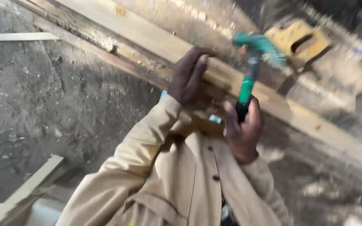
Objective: The person is hammering several nails into a wooden plank on a workbench.
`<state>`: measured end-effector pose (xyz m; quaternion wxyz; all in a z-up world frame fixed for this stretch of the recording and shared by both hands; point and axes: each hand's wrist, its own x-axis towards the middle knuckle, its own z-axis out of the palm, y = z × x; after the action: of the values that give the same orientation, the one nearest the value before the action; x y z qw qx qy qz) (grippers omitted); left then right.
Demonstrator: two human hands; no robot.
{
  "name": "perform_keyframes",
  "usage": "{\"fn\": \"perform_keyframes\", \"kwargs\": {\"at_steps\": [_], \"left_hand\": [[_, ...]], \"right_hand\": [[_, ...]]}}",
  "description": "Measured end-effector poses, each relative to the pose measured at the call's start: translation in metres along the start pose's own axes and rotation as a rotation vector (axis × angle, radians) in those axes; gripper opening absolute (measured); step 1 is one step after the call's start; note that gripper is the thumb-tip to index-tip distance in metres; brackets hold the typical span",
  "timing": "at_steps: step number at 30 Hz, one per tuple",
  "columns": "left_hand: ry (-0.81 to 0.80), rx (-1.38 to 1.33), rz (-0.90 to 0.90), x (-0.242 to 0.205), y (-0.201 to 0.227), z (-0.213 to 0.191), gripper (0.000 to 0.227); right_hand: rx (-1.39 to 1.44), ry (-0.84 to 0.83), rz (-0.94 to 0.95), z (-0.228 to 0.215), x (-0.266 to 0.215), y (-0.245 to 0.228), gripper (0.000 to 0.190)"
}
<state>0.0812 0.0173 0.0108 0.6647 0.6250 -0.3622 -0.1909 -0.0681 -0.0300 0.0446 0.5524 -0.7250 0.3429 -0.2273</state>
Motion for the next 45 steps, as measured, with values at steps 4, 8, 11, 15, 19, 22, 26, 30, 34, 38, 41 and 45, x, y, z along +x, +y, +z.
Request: {"fn": "perform_keyframes", "kwargs": {"at_steps": [4,8,11,15,19,22,26,30,34,38,41,45], "left_hand": [[-0.297,-0.287,-0.183,-0.031,-0.016,0.001,0.035],[-0.434,-0.326,-0.152,-0.025,-0.020,-0.045,0.035],[-0.533,-0.349,-0.102,-0.012,-0.028,-0.058,0.038],[-0.502,-0.513,-0.233,-0.031,-0.035,-0.082,0.022],[-0.458,-0.470,-0.164,-0.018,-0.010,-0.115,0.009],[-0.473,-0.301,-0.045,-0.020,-0.016,-0.136,0.010],[-0.540,-0.182,0.081,-0.003,-0.018,-0.166,0.007],[-0.487,-0.052,-0.032,0.055,-0.017,-0.213,0.005],[-0.528,0.331,0.280,0.108,-0.025,-0.236,0.002],[-0.555,0.526,0.363,0.105,-0.053,-0.237,0.007],[-0.543,0.481,0.368,0.108,-0.050,-0.234,0.006],[-0.504,0.447,0.382,0.113,-0.048,-0.234,0.012]], "right_hand": [[-0.298,0.148,-0.124,0.032,-0.015,0.082,0.019],[-0.367,0.306,0.089,0.083,-0.028,0.047,0.010],[-0.279,0.417,0.142,0.101,-0.009,0.004,0.006],[-0.230,0.378,0.058,0.114,-0.002,-0.034,0.007],[-0.189,0.322,0.010,0.122,-0.001,-0.030,0.005],[-0.197,0.310,-0.009,0.134,-0.006,-0.038,0.008],[-0.243,0.275,-0.066,0.145,-0.017,-0.050,0.024],[-0.224,0.166,-0.124,0.162,-0.015,-0.080,0.047],[-0.233,0.112,-0.142,0.190,-0.014,-0.097,0.050],[-0.229,0.133,-0.077,0.218,-0.009,-0.105,0.047],[-0.195,0.156,0.008,0.226,-0.005,-0.113,0.045],[-0.273,0.151,0.002,0.229,0.003,-0.111,0.044]]}}
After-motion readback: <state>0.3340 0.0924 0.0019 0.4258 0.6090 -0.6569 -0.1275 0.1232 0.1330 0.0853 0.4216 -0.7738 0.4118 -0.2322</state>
